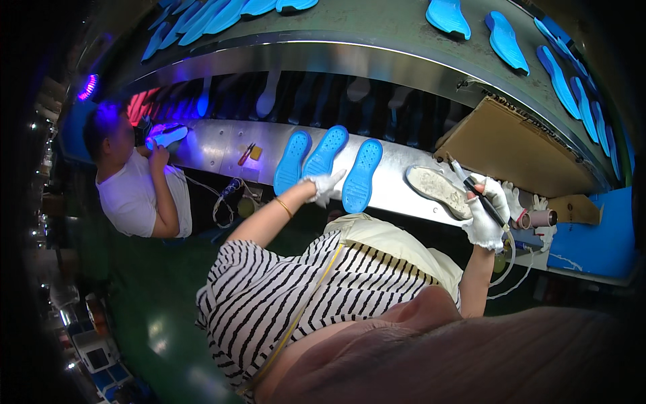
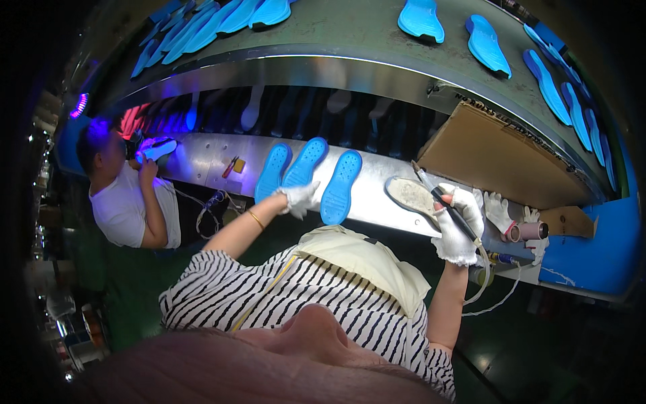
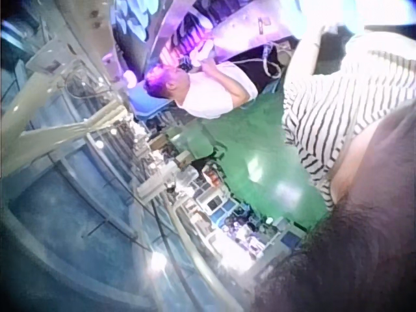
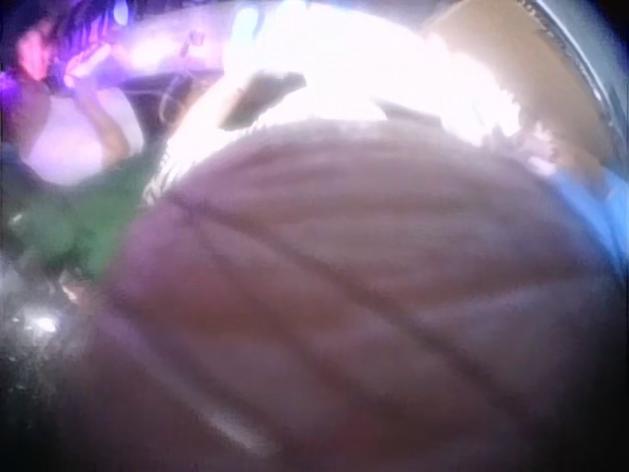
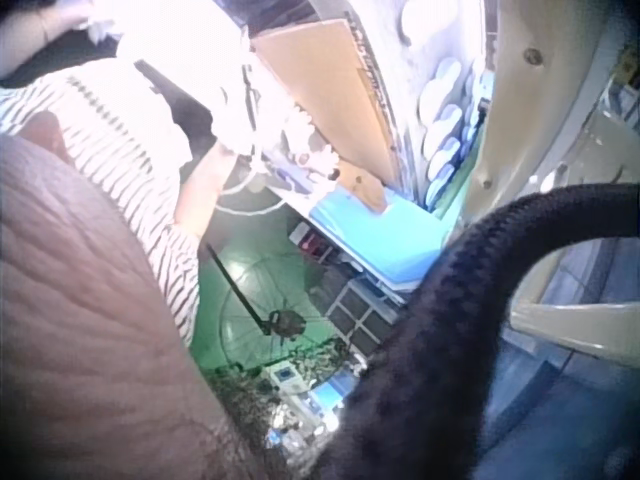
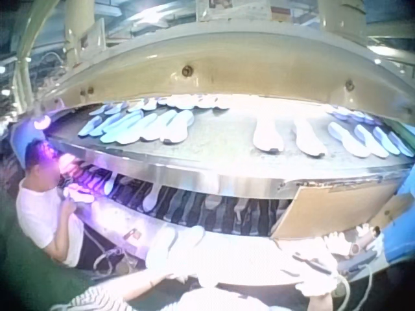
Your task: The person applies liquid to blue shoe soles using a brush and a rag, then places the soles on a moving conveyor belt.
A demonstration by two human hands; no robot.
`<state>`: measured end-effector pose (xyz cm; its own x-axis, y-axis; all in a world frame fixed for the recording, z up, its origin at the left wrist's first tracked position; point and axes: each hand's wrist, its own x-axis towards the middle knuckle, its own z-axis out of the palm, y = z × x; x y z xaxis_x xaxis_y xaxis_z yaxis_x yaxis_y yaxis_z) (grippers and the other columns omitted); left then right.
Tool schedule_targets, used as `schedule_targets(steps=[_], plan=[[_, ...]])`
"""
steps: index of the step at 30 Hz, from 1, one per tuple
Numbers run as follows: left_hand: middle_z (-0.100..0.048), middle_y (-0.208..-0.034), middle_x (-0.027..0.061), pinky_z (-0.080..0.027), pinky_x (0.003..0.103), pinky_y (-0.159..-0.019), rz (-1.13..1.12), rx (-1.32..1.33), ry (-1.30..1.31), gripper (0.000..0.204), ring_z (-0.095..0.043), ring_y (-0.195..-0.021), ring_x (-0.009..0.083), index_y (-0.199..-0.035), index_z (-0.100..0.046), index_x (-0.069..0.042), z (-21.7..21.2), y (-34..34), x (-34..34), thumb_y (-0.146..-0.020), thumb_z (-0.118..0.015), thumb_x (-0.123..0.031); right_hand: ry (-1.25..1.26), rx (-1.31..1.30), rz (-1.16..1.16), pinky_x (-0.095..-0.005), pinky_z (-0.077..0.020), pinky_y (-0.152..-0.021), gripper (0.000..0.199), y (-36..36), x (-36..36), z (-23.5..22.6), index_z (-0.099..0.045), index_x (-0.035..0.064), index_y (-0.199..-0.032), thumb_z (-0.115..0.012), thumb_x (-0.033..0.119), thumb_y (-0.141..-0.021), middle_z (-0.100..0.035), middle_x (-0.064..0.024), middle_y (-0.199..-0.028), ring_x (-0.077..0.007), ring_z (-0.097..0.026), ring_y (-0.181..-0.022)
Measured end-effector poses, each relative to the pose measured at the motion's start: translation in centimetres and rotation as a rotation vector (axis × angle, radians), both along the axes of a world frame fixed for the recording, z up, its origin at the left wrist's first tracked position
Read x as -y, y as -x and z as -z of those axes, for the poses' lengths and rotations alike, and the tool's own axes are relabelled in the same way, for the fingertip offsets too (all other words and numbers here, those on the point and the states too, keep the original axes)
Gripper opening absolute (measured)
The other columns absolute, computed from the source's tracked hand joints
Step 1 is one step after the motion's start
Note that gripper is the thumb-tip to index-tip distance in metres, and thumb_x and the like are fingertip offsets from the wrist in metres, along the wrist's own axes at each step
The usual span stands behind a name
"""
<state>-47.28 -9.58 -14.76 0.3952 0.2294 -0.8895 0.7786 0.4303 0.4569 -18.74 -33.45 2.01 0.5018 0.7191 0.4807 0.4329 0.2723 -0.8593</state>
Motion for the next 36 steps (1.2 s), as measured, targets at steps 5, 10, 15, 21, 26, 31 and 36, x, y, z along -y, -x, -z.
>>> schedule_targets(steps=[5, 10, 15, 21, 26, 31, 36], plan=[[-0.03, -0.149, 0.0161, -0.015, 0.05, -0.114, -0.736, 0.575, 0.586, 0.073, -0.03, -0.137, 0.0315, -0.146, -0.02, -0.006, 3.0, -0.1, 5.9, -0.096, -0.021, -0.059, 0.087, -0.125, -0.035, -0.0259, -0.0471, -0.082, 0.019, -0.5, 0.6, 0.2, -0.061, 0.0016, -0.095, -0.068, -0.006, -0.079, -0.064, -0.0099, -0.106, -0.0142, -0.059, -0.093], [-0.045, -0.136, 0.0114, -0.033, 0.043, -0.106, -0.658, 0.706, 0.466, 0.067, -0.046, -0.122, 0.026, -0.138, -0.037, -0.006, 6.0, -0.5, 7.9, -0.093, -0.042, -0.056, 0.093, -0.033, -0.016, -0.0251, -0.0474, -0.08, 0.018, -0.7, 1.2, 0.4, -0.062, 0.0009, -0.094, -0.069, -0.005, -0.078, -0.064, -0.0087, -0.102, -0.0135, -0.058, -0.092], [-0.059, -0.092, 0.0077, -0.05, 0.029, -0.068, -0.683, 0.589, 0.259, 0.04, -0.06, -0.074, 0.0167, -0.11, -0.052, -0.008, 5.2, -1.2, 7.0, -0.085, -0.067, -0.036, 0.093, -0.122, -0.026, -0.0236, -0.0484, -0.075, 0.018, -0.7, 1.1, 1.2, -0.063, 0.0016, -0.094, -0.069, -0.005, -0.078, -0.063, -0.0061, -0.1, -0.0111, -0.059, -0.085], [-0.063, -0.097, 0.0087, -0.053, 0.028, -0.067, -0.44, 0.593, -0.095, 0.04, -0.062, -0.079, 0.0162, -0.118, -0.052, -0.004, -1.0, -0.3, 6.8, -0.09, -0.061, -0.031, 0.077, -0.184, -0.056, -0.0234, -0.0481, -0.077, 0.019, -0.4, 1.3, 1.5, -0.063, 0.0023, -0.094, -0.069, -0.006, -0.078, -0.063, -0.0061, -0.101, -0.0111, -0.059, -0.089], [-0.063, -0.109, 0.01, -0.046, 0.028, -0.091, -0.151, 0.636, -1.0, 0.039, -0.058, -0.1, 0.0148, -0.12, -0.056, 0.003, -11.5, 1.7, 5.3, -0.086, -0.064, -0.013, -0.073, -0.442, -0.18, -0.0298, -0.0453, -0.089, 0.02, 0.1, 1.1, 0.8, -0.06, 0.0032, -0.098, -0.065, -0.006, -0.081, -0.063, -0.0118, -0.106, -0.0165, -0.06, -0.096], [-0.068, -0.09, 0.0065, -0.054, 0.024, -0.076, -0.398, 0.826, -0.949, 0.019, -0.064, -0.081, 0.0119, -0.098, -0.067, -0.001, -19.9, 1.3, 2.1, -0.08, -0.072, -0.006, -0.193, -0.547, -0.306, -0.0342, -0.0423, -0.096, 0.021, 0.3, -0.1, 0.4, -0.059, 0.0035, -0.101, -0.06, -0.007, -0.084, -0.062, -0.0151, -0.109, -0.0211, -0.059, -0.103], [-0.067, -0.088, 0.0081, -0.052, 0.025, -0.073, -0.285, 0.89, -0.627, 0.019, -0.064, -0.079, 0.0137, -0.095, -0.066, -0.001, -21.0, -1.1, -0.4, -0.086, -0.067, -0.017, -0.207, -0.574, -0.291, -0.0308, -0.0496, -0.087, 0.018, 1.5, -0.6, 0.2, -0.06, 0.0032, -0.098, -0.065, -0.005, -0.082, -0.065, -0.0143, -0.106, -0.0182, -0.063, -0.094]])
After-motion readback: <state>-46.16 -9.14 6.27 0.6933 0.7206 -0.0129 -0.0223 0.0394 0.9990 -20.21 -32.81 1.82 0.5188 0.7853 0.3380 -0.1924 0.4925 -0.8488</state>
